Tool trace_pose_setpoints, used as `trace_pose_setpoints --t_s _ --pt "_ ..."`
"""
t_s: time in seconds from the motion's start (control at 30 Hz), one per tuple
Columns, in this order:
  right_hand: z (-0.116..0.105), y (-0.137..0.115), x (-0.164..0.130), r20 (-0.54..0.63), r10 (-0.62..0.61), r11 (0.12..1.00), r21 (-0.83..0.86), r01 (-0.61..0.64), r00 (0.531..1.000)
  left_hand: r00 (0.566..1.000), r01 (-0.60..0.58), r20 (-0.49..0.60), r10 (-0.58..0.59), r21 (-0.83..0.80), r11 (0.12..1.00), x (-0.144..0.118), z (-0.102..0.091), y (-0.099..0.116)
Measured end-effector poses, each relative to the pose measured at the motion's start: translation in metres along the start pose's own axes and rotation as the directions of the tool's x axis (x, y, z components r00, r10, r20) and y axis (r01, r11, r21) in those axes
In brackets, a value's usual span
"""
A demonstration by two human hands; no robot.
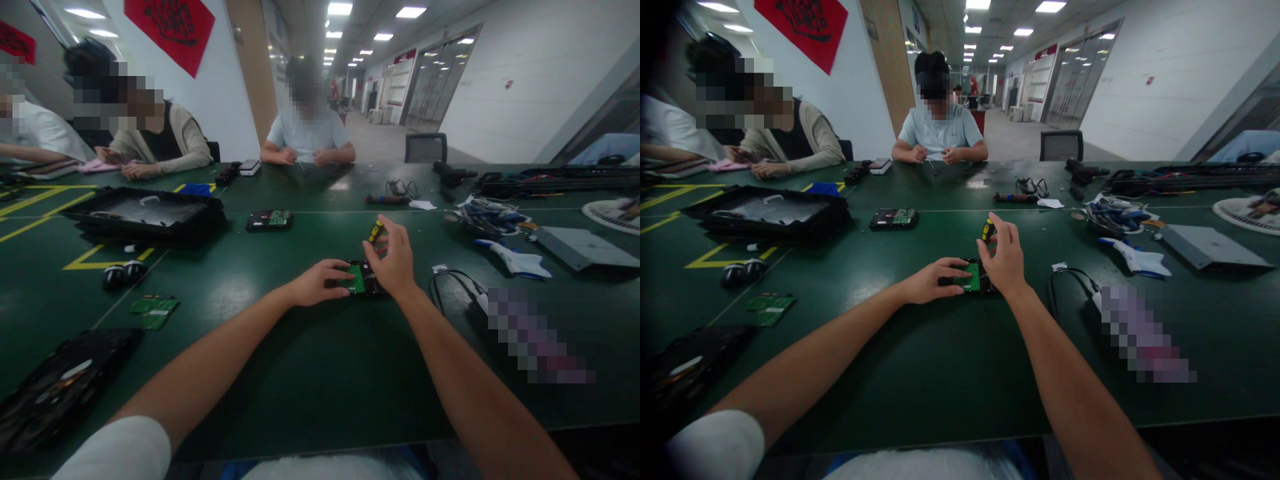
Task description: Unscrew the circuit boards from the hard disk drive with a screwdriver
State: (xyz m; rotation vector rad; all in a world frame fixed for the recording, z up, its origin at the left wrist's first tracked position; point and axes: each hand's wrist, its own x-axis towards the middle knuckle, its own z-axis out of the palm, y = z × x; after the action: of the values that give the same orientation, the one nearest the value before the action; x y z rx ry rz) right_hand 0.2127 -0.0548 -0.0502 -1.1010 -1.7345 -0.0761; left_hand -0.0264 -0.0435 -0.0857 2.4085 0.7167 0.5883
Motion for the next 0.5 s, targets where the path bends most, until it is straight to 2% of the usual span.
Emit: trace_pose_setpoints --t_s 0.5 --pt "-0.0009 -0.0022 0.0005 -0.001 0.028 1.000 -0.011 -0.028 1.000 0.999 -0.033 -0.017 0.034 0.025 0.999 -0.0004 0.0020 -0.0020"
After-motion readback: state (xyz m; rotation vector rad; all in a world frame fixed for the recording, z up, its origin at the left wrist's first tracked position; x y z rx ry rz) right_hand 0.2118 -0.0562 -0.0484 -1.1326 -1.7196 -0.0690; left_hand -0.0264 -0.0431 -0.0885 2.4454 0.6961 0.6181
